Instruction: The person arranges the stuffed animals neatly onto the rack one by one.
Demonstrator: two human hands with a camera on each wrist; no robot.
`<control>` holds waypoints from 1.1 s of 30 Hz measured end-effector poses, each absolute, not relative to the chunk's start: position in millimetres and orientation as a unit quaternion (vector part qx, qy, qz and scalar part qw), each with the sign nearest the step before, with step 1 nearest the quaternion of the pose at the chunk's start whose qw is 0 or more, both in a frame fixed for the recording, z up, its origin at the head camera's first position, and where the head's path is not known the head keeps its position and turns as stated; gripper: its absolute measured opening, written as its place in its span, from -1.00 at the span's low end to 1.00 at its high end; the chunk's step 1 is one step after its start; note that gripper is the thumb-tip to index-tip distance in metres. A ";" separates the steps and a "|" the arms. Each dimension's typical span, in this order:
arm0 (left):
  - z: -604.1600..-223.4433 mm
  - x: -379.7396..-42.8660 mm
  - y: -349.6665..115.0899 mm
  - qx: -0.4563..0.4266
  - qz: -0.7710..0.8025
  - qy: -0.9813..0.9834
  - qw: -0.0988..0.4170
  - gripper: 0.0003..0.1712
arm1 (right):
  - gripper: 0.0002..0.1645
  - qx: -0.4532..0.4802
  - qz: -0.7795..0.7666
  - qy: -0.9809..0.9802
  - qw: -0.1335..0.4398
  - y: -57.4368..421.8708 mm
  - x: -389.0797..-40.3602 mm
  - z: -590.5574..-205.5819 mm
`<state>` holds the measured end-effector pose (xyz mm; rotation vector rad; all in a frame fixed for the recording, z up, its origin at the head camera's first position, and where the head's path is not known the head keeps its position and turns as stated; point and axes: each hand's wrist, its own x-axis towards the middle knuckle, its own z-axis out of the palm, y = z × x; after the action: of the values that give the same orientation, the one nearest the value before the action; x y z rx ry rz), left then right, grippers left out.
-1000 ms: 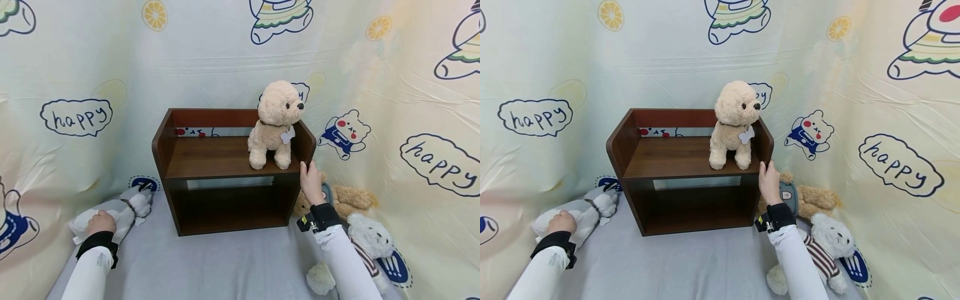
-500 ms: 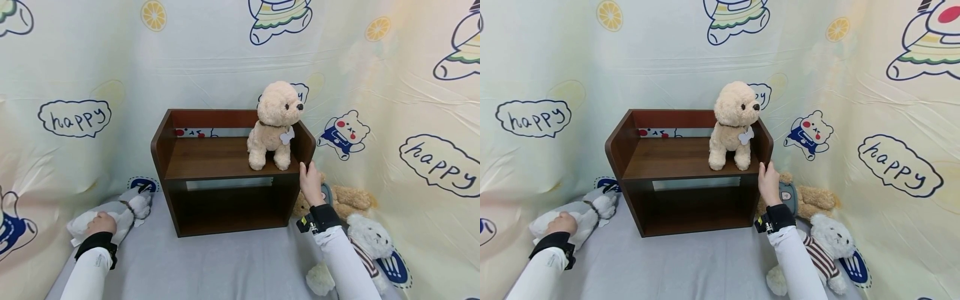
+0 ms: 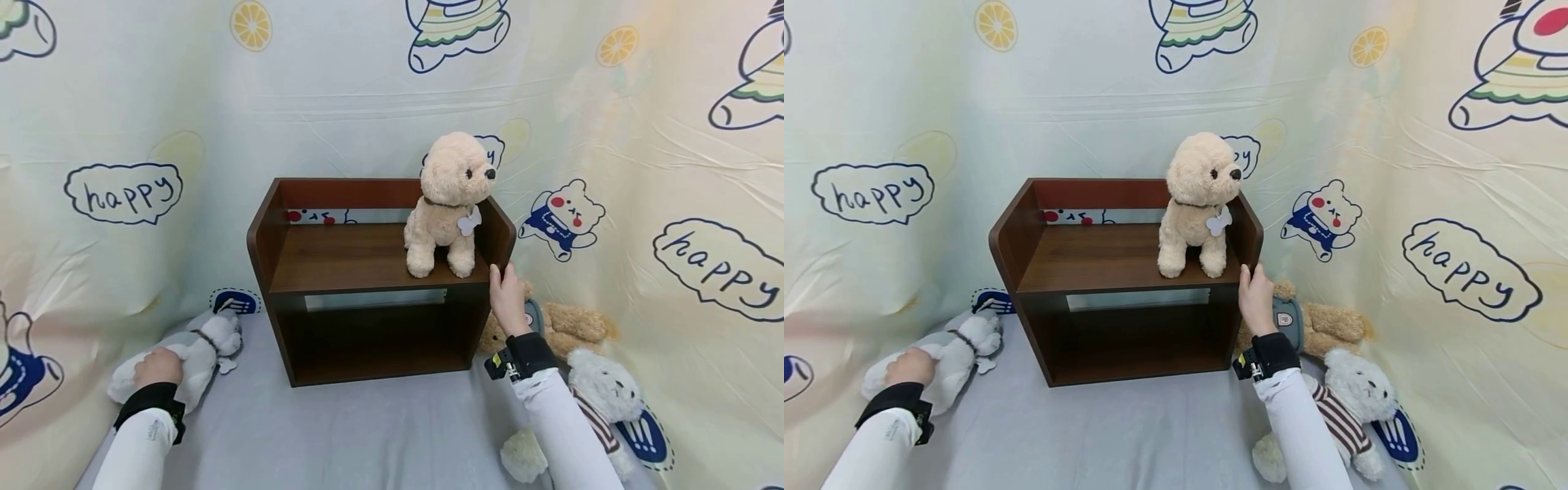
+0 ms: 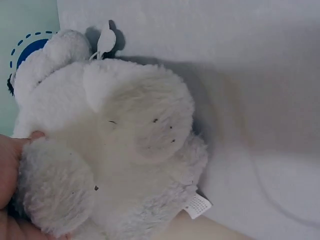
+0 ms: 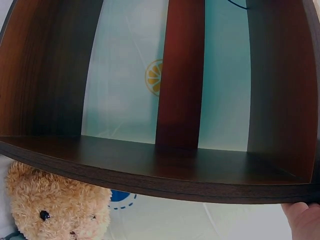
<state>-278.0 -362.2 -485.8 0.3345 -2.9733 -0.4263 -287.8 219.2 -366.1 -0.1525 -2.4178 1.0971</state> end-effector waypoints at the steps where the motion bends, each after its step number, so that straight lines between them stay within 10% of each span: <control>1: -486.3 -277.9 -363.0 0.108 -0.138 -0.983 0.060 -0.65 | -0.52 -0.056 0.400 -0.883 0.239 219.3 -288.0 -366.4; 33: -489.7 -263.5 -367.7 0.173 -0.331 -0.919 0.126 -0.45 | -0.56 -0.054 0.399 -0.880 0.250 218.9 -289.6 -367.4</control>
<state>-263.5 -367.7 -489.7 0.5037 -2.6757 -0.9636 -289.6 218.9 -367.4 -0.1468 -2.3973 1.0877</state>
